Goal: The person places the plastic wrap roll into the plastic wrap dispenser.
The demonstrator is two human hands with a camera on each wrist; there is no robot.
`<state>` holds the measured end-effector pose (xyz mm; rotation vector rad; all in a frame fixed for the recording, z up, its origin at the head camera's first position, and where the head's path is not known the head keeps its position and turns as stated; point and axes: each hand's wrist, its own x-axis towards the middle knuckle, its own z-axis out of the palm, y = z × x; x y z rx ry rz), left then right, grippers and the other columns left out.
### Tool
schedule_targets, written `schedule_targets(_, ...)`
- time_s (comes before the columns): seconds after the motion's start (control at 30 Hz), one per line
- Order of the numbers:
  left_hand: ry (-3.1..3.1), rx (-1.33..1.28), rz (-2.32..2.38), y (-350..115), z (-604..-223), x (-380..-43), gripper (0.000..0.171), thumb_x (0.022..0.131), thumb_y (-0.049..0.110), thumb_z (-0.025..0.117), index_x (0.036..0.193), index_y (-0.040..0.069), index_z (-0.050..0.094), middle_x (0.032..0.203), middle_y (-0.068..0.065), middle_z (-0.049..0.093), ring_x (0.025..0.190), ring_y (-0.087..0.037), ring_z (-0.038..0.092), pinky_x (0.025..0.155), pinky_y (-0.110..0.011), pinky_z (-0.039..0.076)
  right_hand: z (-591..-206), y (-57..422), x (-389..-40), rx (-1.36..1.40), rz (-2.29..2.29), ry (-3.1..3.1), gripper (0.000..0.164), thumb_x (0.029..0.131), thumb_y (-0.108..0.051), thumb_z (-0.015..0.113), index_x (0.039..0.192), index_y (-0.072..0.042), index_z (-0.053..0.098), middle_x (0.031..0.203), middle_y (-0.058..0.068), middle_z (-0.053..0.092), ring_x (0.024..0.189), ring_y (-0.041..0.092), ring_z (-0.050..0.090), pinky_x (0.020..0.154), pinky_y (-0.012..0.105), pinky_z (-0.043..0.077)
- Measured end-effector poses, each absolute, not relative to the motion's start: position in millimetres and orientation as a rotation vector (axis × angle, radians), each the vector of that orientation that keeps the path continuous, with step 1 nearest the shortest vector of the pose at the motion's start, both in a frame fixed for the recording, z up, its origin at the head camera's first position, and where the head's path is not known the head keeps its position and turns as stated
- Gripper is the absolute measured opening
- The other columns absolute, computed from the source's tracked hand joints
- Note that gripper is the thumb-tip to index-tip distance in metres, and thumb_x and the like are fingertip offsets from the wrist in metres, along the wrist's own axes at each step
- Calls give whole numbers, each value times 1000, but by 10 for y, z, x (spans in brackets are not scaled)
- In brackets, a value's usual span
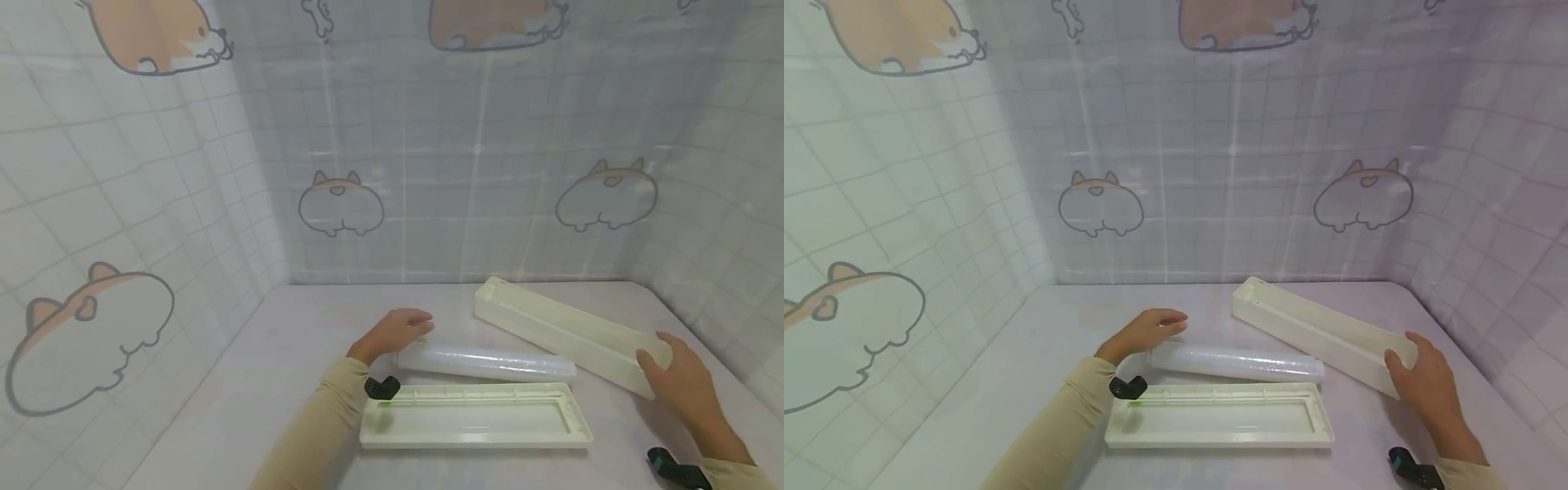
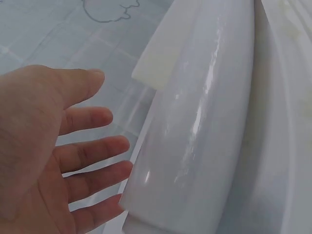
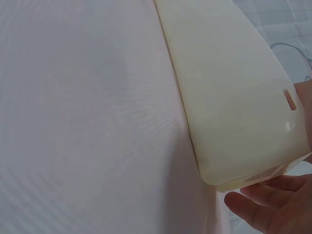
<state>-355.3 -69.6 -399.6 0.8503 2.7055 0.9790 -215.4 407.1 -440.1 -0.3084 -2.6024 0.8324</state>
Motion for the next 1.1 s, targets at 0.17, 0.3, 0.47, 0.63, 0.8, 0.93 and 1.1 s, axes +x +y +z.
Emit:
schedule_targets(0.17, 2659, 850, 1051, -578, -3975, -3557, 53, 103, 50, 48, 141, 15, 58, 140, -2, 59, 134, -22, 49, 112, -42, 38, -4406, 4064, -2159, -368, 859, -2608, 71, 104, -31, 46, 150, 15, 18, 141, 47, 28, 126, 67, 27, 101, 76, 25)
schedule_targets(0.3, 2633, 817, 1088, -495, -3956, -3570, 53, 103, 50, 49, 141, 15, 59, 141, -2, 58, 134, -23, 48, 112, -43, 38, -4396, 4064, -2163, -405, 906, -2611, 76, 103, -35, 46, 151, 14, 13, 141, 48, 26, 126, 67, 27, 99, 77, 27)
schedule_targets(0.47, 2583, 794, 1129, -418, -3977, -3605, 51, 103, 48, 51, 139, 14, 60, 139, -3, 59, 134, -24, 49, 112, -44, 38, -4367, 4073, -2151, -470, 946, -2666, 84, 103, -43, 44, 150, 17, 8, 139, 50, 25, 123, 68, 29, 96, 77, 30)
schedule_targets(0.63, 2550, 786, 1129, -347, -3999, -3641, 49, 102, 47, 53, 137, 14, 62, 134, -1, 63, 130, -22, 53, 111, -44, 39, -4349, 4097, -2141, -536, 950, -2721, 91, 103, -48, 44, 149, 19, 3, 140, 51, 22, 123, 68, 28, 98, 76, 31)
schedule_targets(0.8, 2504, 801, 1137, -269, -4013, -3690, 50, 102, 47, 53, 138, 14, 61, 126, 1, 67, 119, -19, 60, 105, -41, 45, -4317, 4086, -2141, -604, 971, -2742, 96, 102, -52, 44, 149, 19, 0, 143, 50, 18, 127, 68, 25, 101, 75, 30)
schedule_targets(0.93, 2427, 773, 1190, -186, -4028, -3722, 48, 102, 46, 54, 137, 14, 62, 123, 1, 67, 111, -20, 63, 97, -39, 51, -4307, 4071, -2142, -635, 1005, -2737, 99, 101, -54, 46, 148, 20, -1, 143, 50, 18, 128, 67, 24, 102, 74, 29)
schedule_targets(1.1, 2336, 740, 1270, -48, -4021, -3744, 49, 102, 45, 56, 138, 13, 60, 127, -1, 65, 111, -20, 64, 94, -39, 53, -4312, 4076, -2151, -626, 983, -2732, 98, 101, -55, 45, 148, 21, 4, 142, 49, 23, 126, 66, 28, 100, 72, 34)
